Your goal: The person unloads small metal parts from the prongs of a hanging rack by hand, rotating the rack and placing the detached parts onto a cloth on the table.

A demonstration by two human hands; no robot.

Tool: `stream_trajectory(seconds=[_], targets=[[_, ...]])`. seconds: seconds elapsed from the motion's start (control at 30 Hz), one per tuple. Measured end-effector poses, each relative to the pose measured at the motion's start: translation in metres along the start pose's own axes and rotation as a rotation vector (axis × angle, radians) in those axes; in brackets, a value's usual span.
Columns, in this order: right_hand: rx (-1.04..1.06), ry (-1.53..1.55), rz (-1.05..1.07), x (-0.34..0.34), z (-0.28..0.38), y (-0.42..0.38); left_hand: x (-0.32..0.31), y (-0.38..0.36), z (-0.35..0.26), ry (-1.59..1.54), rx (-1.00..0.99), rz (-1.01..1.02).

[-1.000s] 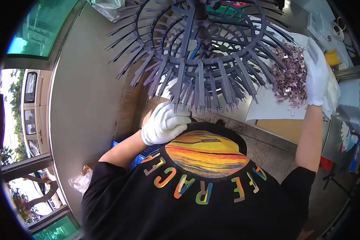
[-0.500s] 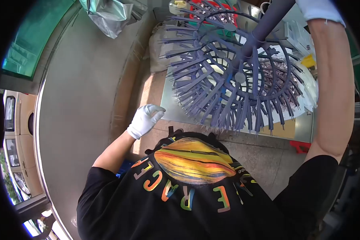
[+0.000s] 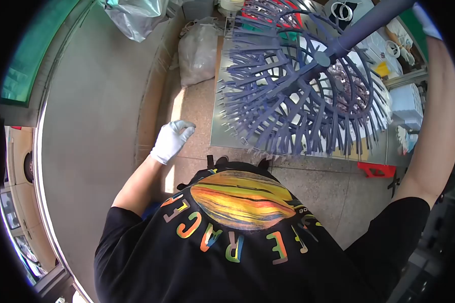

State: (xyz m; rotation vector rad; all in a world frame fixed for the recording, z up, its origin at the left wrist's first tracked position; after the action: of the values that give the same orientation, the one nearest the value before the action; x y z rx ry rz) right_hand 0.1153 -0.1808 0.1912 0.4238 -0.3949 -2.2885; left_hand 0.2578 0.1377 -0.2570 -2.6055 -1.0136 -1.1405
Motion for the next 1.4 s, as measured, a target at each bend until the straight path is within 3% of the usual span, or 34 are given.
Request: stream_trajectory(seconds=[0.03, 0.07, 0.13, 0.27, 0.3, 0.43, 0.5, 0.57, 0.6, 0.7, 0.73, 0.8, 0.87, 0.9, 0.97, 1.07, 1.17, 1.2, 1.3, 1.37, 1.4], targets=[[0.095, 0.096, -0.054, -0.018, -0.002, -0.016, 0.001, 0.002, 0.003, 0.000, 0.010, -0.011], [0.099, 0.113, 0.177, -0.027, -0.003, -0.014, 0.001, 0.004, 0.006, -0.001, 0.021, -0.023], [-0.083, 0.211, 0.568, -0.037, -0.006, -0.010, -0.003, 0.010, 0.010, -0.044, 0.071, -0.061], [-0.055, 0.190, 0.578, -0.019, -0.006, -0.002, -0.023, 0.034, 0.005, -0.336, 0.243, -0.054], [0.051, 0.030, 0.274, -0.015, -0.004, -0.008, -0.032, 0.041, -0.001, -0.445, 0.290, -0.029], [-0.051, -0.013, -0.042, 0.025, -0.024, 0.011, -0.089, 0.055, -0.018, -0.691, 0.528, 0.169], [-0.068, -0.093, 0.090, 0.010, -0.034, -0.007, -0.120, 0.050, -0.013, -0.814, 0.739, 0.276], [0.116, -0.231, -0.084, 0.027, -0.019, -0.030, -0.140, 0.037, -0.008, -0.875, 0.947, 0.311], [0.250, -0.332, -0.385, 0.044, -0.006, -0.043, -0.143, 0.033, -0.009, -0.914, 0.951, 0.279], [1.043, -0.845, -0.415, 0.051, 0.024, -0.140, -0.145, 0.017, -0.012, -1.002, 0.961, 0.242], [1.224, -0.838, -0.451, 0.043, -0.001, -0.188, -0.146, 0.012, -0.013, -1.018, 0.973, 0.263], [0.507, -0.703, 0.037, 0.015, -0.078, -0.242, -0.151, 0.004, -0.014, -1.040, 0.984, 0.302], [-0.262, -0.713, 0.205, 0.010, -0.186, -0.313, -0.153, 0.006, -0.022, -1.023, 0.912, 0.350], [-0.845, -0.303, -0.034, 0.026, -0.258, -0.358, -0.154, 0.008, -0.028, -1.009, 0.873, 0.381], [-1.155, -0.002, -0.320, 0.053, -0.347, -0.419, -0.161, 0.017, -0.034, -0.957, 0.859, 0.412], [-1.124, 0.580, -0.562, 0.037, -0.412, -0.438, -0.163, 0.021, -0.054, -0.941, 0.958, 0.421], [-0.889, 0.895, -0.587, 0.008, -0.427, -0.409, -0.163, 0.031, -0.041, -0.732, 0.859, 0.425], [-0.871, 1.060, -0.589, -0.003, -0.435, -0.399, -0.162, 0.028, -0.045, -0.892, 0.920, 0.406], [-0.707, 1.110, -0.598, -0.022, -0.440, -0.381, -0.166, 0.025, -0.048, -1.168, 1.033, 0.485], [-0.515, 0.239, -0.416, -0.023, -0.451, -0.374, -0.160, 0.030, -0.041, -1.069, 0.976, 0.449], [-0.650, 0.662, -0.566, -0.032, -0.442, -0.368, -0.150, 0.031, -0.047, -1.046, 0.946, 0.423]])
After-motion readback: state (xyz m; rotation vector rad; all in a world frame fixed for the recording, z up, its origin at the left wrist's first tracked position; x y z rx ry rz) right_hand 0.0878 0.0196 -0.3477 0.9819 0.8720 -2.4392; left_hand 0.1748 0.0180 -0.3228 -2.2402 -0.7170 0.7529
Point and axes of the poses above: each hand's wrist, its own y-axis towards the middle knuckle, its own x-axis out of the back of the hand, z = x × y, the point moved 8 cm from there along y, towards the middle knuckle, and after that the axes turned 13 degrees about -z, right-handed, at the moved point
